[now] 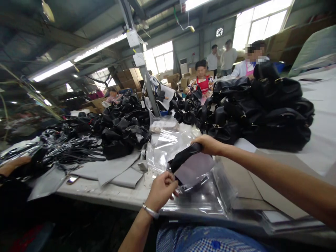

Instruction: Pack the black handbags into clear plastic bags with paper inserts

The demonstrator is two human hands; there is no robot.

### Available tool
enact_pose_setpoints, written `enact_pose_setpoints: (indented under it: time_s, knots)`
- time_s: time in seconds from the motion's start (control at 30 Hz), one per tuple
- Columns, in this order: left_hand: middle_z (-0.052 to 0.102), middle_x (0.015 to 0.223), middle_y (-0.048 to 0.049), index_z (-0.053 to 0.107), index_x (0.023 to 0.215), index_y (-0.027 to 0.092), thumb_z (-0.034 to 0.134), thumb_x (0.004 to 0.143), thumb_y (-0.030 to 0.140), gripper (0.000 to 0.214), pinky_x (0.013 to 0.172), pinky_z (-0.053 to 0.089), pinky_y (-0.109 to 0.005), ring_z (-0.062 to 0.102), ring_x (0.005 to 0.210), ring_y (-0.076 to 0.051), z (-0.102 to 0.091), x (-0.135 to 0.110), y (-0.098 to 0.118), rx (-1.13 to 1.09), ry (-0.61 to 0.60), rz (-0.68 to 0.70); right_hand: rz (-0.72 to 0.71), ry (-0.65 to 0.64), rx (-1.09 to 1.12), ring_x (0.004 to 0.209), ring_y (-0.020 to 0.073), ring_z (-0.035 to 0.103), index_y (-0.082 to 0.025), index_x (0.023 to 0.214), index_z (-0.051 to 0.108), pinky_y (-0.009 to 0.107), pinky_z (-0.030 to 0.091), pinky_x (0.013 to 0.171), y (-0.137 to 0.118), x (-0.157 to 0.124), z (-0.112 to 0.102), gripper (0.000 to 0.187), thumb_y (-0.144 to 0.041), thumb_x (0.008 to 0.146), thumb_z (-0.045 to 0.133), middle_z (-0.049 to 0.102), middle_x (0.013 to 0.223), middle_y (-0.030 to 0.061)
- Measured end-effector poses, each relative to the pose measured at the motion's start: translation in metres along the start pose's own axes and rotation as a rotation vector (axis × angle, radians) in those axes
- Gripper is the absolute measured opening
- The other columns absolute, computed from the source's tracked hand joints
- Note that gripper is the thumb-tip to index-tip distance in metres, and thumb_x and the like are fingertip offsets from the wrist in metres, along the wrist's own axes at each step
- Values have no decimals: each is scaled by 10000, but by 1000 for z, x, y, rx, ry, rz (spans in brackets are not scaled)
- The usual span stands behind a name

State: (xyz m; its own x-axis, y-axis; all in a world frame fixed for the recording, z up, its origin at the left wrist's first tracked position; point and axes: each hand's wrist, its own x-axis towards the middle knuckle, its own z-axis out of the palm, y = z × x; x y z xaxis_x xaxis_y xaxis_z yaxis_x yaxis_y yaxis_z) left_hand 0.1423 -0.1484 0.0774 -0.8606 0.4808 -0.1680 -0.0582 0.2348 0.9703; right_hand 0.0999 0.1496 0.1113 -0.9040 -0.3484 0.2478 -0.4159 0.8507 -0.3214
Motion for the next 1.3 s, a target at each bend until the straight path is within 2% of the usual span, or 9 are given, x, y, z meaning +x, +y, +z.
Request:
enact_pose_setpoints:
  time_s: [0.1,0.2,0.33,0.53,0.73,0.93,1.03,1.17,1.3]
  knots:
    - [690,664,-44,586,773,159,615,877,504,362,469,487,-229,691,574,-189,-14,-16,10,252,-159,-41,-122,-121,50,777,162,653,-154,856,760,224,460,736,-5,2,-1,338,19,645,560,732,815,9]
    - [729,898,-94,652,987,158,676,850,520,388,702,566,-322,714,824,-232,-22,-10,20,434,122,203,-213,-192,82,797,152,648,-161,884,768,220,467,763,-7,12,4,354,17,640,584,733,845,5]
    - [387,1570,-141,262,1551,254,853,698,418,1051,1124,400,-459,393,1431,-320,3,20,24,476,157,415,-239,-193,89,784,159,647,-139,893,765,229,473,747,-8,30,16,324,16,654,611,731,826,24]
    - [722,1188,-103,380,1519,311,617,840,166,734,875,522,-445,693,1050,-338,44,54,17,669,293,247,-180,-100,63,915,165,673,-184,1001,751,225,492,835,-2,24,12,357,0,706,667,744,964,21]
    - [759,1083,-94,640,1294,295,569,846,160,472,807,509,-414,706,996,-339,43,64,15,702,321,261,298,202,-73,1202,289,593,-107,1339,559,424,463,1008,30,-47,10,394,-281,990,500,612,1303,202]
    - [745,1124,-119,623,1316,275,551,863,185,468,855,502,-445,688,1056,-355,48,72,14,685,327,248,535,-93,-94,865,252,690,-103,933,698,386,548,770,42,-65,40,324,-422,872,710,710,876,115]
    - [661,1311,-126,375,1518,291,640,844,241,726,933,497,-472,638,1172,-355,46,67,17,690,322,276,556,-200,-61,797,160,660,-140,860,666,352,554,779,39,-57,35,251,-384,920,676,683,839,22]
    - [407,1560,-131,246,1561,284,764,817,316,907,1134,363,-534,398,1419,-359,53,41,31,885,510,736,563,-205,19,776,142,652,-138,883,661,325,559,754,34,-54,26,291,-407,975,600,678,852,17]
    - [672,1240,-87,650,1203,250,510,974,136,291,959,511,-361,632,1112,-239,86,37,36,1271,-32,1043,570,-186,85,762,143,657,-136,875,664,326,560,752,36,-55,31,329,-432,987,575,682,833,15]
